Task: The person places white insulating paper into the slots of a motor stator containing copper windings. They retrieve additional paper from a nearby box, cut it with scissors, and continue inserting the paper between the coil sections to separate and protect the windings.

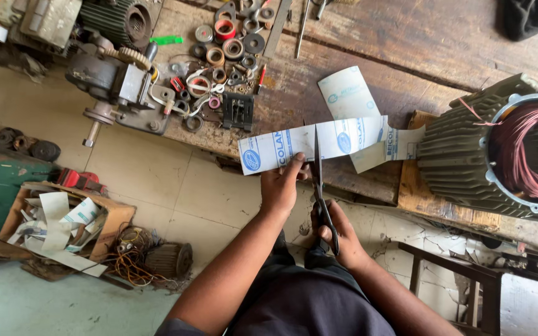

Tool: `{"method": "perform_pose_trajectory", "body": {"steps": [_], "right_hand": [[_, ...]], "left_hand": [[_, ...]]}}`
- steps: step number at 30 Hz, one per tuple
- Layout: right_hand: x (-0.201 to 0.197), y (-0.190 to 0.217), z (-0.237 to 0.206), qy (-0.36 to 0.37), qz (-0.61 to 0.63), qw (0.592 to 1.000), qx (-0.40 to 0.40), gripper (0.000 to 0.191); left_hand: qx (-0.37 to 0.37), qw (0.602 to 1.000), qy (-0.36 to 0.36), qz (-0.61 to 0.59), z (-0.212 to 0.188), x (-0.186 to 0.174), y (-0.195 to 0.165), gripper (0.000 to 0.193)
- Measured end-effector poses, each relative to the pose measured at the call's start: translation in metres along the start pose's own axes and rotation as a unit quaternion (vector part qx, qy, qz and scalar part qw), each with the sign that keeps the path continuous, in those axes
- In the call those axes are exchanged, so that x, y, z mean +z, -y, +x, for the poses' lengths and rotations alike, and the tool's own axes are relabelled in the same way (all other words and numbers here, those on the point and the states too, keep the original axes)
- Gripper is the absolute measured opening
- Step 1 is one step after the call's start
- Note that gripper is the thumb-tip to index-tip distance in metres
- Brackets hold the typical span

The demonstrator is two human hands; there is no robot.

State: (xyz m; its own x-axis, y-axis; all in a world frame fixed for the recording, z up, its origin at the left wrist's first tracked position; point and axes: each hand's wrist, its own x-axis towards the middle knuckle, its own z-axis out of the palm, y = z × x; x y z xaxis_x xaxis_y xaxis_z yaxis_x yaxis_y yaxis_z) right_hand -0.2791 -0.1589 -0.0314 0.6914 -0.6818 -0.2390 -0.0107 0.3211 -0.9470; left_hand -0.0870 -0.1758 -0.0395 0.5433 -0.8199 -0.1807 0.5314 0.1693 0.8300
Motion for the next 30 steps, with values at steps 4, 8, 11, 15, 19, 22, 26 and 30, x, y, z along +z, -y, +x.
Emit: {"method": "perform_pose_trajectory", "body": {"steps": [4, 8, 11, 15, 19, 22, 26, 30], "right_hand": [[0.005, 0.001, -0.002, -0.009, -0.007, 1.000, 0.006, 0.079], [0.009, 0.000, -0.003, -0.018, -0.003, 1.000, 0.005, 0.080], [0.011, -0.001, -0.003, -0.020, 0.008, 1.000, -0.001, 0.080], [0.010, -0.001, -0.003, -0.022, 0.008, 1.000, -0.004, 0.081], [0.009, -0.002, -0.004, -0.017, 0.010, 1.000, -0.012, 0.081], [0.008, -0.002, -0.006, -0.014, 0.017, 1.000, -0.007, 0.080], [0.005, -0.001, -0.009, -0.017, 0.002, 1.000, 0.003, 0.080], [0.004, 0.000, -0.011, -0.016, 0.014, 1.000, 0.005, 0.080]], "left_hand": [[0.013, 1.000, 0.014, 0.018, -0.005, 0.001, -0.011, 0.025], [0.035, 0.998, 0.022, 0.042, -0.008, 0.002, -0.022, 0.024], [0.041, 0.998, 0.031, 0.025, -0.009, 0.002, -0.026, 0.022], [0.040, 0.999, 0.032, 0.018, -0.008, 0.001, -0.025, 0.021], [0.037, 0.999, 0.031, 0.002, -0.010, 0.001, -0.023, 0.021], [0.030, 0.999, 0.027, -0.007, -0.011, 0.002, -0.022, 0.023], [0.026, 0.999, 0.022, 0.003, -0.012, 0.002, -0.019, 0.023], [0.024, 0.999, 0.024, 0.006, -0.014, 0.003, -0.017, 0.022]]}}
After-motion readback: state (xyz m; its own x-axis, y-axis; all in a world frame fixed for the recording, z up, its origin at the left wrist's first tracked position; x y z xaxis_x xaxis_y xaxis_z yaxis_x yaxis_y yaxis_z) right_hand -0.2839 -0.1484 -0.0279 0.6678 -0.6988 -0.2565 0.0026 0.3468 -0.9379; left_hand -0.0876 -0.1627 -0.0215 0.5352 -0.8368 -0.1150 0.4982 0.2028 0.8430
